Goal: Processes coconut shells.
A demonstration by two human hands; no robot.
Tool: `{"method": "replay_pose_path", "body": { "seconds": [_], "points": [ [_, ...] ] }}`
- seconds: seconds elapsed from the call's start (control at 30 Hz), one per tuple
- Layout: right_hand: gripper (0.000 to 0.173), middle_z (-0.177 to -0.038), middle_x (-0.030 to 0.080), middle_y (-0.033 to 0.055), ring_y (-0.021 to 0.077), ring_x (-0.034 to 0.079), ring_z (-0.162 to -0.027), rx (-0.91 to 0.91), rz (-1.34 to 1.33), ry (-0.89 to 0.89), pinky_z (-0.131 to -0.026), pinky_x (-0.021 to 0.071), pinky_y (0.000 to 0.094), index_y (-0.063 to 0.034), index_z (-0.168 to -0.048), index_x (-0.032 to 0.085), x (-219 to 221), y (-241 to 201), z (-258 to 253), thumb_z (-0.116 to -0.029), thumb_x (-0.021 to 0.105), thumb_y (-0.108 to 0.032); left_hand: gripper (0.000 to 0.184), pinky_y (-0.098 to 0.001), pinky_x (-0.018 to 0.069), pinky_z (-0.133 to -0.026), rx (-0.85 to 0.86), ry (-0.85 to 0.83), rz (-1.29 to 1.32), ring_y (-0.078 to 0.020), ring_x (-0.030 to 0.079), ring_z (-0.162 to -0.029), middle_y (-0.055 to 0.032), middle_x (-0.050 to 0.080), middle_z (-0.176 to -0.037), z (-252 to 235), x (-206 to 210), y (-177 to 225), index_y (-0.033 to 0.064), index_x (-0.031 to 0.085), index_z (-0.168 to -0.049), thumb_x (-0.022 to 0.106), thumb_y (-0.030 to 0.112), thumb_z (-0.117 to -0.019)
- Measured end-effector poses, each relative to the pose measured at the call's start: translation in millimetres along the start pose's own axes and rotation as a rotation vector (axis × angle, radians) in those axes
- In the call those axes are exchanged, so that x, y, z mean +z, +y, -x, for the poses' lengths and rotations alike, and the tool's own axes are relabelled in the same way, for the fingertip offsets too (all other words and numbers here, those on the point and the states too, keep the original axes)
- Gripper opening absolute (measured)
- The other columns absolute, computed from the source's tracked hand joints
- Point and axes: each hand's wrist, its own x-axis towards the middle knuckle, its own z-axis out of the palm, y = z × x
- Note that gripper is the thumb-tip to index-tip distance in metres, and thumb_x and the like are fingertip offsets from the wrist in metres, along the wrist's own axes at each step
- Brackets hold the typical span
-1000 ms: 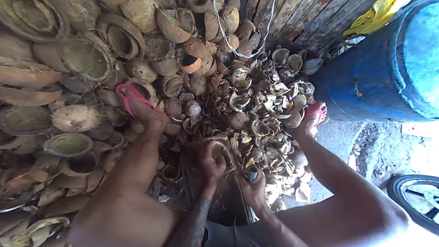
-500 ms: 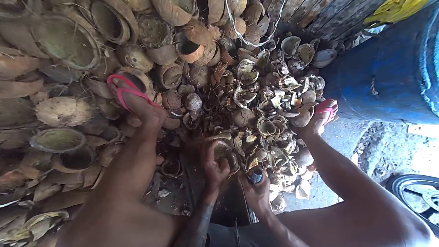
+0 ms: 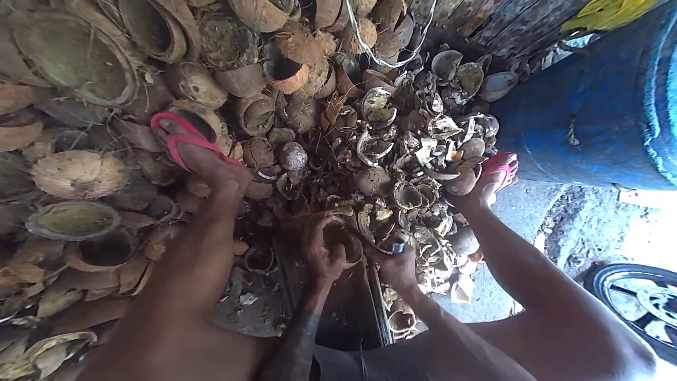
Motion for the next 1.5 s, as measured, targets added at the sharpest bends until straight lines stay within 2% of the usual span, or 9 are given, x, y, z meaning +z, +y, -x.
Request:
{"method": "replay_pose_path", "body": {
  "seconds": [0.2,0.4,0.53,0.63,0.77,0.87,1.1,1.27,1.5],
  "points": [
    [0.038,-0.080,0.072,-0.0012,0.0046,0.069,-0.074,-0.191,-0.153,-0.059,-0.075,0.0613,0.0265,-0.0041,-0.092,0.067,-2.5,62.5,-35.2,-0.0659,0.092,-0.016,0.055,-0.0441,0.0501,-0.105,-0.052,-0.119,0.026,-0.0257,0.060,-0.125,-0.0177,0.065,-0.130,-1.9,-13.1,-6.1,0.0001,0.065,-0.127,0.063,0.009,-0.0723],
    [0.024,-0.061,0.059,0.0011,0.0083,0.052,-0.049,0.288,-0.241,0.226,-0.048,0.0476,0.0281,-0.0031,-0.080,0.064,18.2,-5.0,65.6,-0.0775,0.087,-0.008,0.067,-0.0471,0.0378,-0.118,0.035,-0.227,0.003,-0.0330,0.051,-0.138,-0.0234,0.059,-0.141,1.1,-26.1,-0.8,-0.0056,0.061,-0.134,0.065,0.020,-0.0716],
    [0.043,-0.081,0.068,0.0018,0.0059,0.066,-0.073,-0.066,-0.030,-0.038,-0.073,0.0593,0.0269,0.0005,-0.097,0.066,-2.3,36.8,-25.1,-0.0671,0.090,-0.019,0.053,-0.0448,0.0415,-0.116,0.032,-0.218,0.085,-0.0303,0.054,-0.135,-0.0211,0.062,-0.135,1.9,-21.1,-7.8,-0.0031,0.068,-0.122,0.061,0.014,-0.0730],
    [0.046,-0.076,0.062,-0.0004,0.0055,0.059,-0.068,-0.172,0.052,-0.201,-0.068,0.0544,0.0265,-0.0046,-0.091,0.061,-4.8,39.4,-74.9,-0.0646,0.091,-0.027,0.058,-0.0448,0.0438,-0.113,-0.003,-0.211,0.030,-0.0274,0.055,-0.133,-0.0182,0.062,-0.138,-2.2,-19.6,-5.6,-0.0013,0.065,-0.128,0.063,0.010,-0.0711],
    [0.040,-0.080,0.068,0.0046,0.0101,0.064,-0.069,0.121,-0.080,-0.085,-0.069,0.0579,0.0303,0.0010,-0.100,0.065,-8.4,17.3,-5.3,-0.0742,0.090,-0.017,0.065,-0.0420,0.0444,-0.112,-0.105,-0.156,0.070,-0.0275,0.054,-0.132,-0.0202,0.059,-0.139,4.1,-29.4,0.8,-0.0031,0.059,-0.136,0.066,0.009,-0.0728],
    [0.029,-0.065,0.060,0.0052,0.0115,0.051,-0.048,0.390,-0.264,0.122,-0.046,0.0468,0.0303,0.0009,-0.093,0.063,3.6,-1.3,48.9,-0.0801,0.087,-0.010,0.068,-0.0401,0.0452,-0.113,-0.048,-0.133,0.072,-0.0279,0.055,-0.133,-0.0232,0.060,-0.139,14.1,-23.0,-0.4,-0.0083,0.058,-0.135,0.066,0.013,-0.0713],
    [0.061,-0.102,0.068,0.0195,0.0316,0.066,-0.092,0.187,0.366,-0.474,-0.083,0.0550,0.0540,0.0011,-0.119,0.063,-17.6,-48.3,-92.9,-0.0694,0.094,-0.017,0.062,-0.0418,0.0446,-0.111,0.033,-0.070,-0.030,-0.0289,0.057,-0.128,-0.0208,0.064,-0.132,9.4,-14.3,-1.0,-0.0056,0.062,-0.130,0.061,0.007,-0.0691],
    [0.053,-0.104,0.071,0.0160,0.0327,0.070,-0.096,-0.081,0.605,-0.505,-0.086,0.0560,0.0561,-0.0065,-0.127,0.063,-17.1,-56.2,-23.3,-0.0836,0.079,-0.033,0.053,-0.0465,0.0424,-0.111,0.006,-0.051,-0.146,-0.0307,0.059,-0.125,-0.0183,0.067,-0.128,8.3,-16.5,6.7,-0.0005,0.066,-0.129,0.062,0.006,-0.0763],
    [0.037,-0.084,0.069,0.0063,0.0124,0.068,-0.074,0.000,-0.009,0.170,-0.072,0.0596,0.0340,0.0017,-0.110,0.064,10.3,-20.5,73.2,-0.0776,0.079,-0.009,0.056,-0.0442,0.0490,-0.107,0.024,0.041,-0.069,-0.0297,0.063,-0.123,-0.0238,0.066,-0.128,18.9,-4.8,8.5,-0.0083,0.062,-0.129,0.061,0.008,-0.0755]
  ]
}}
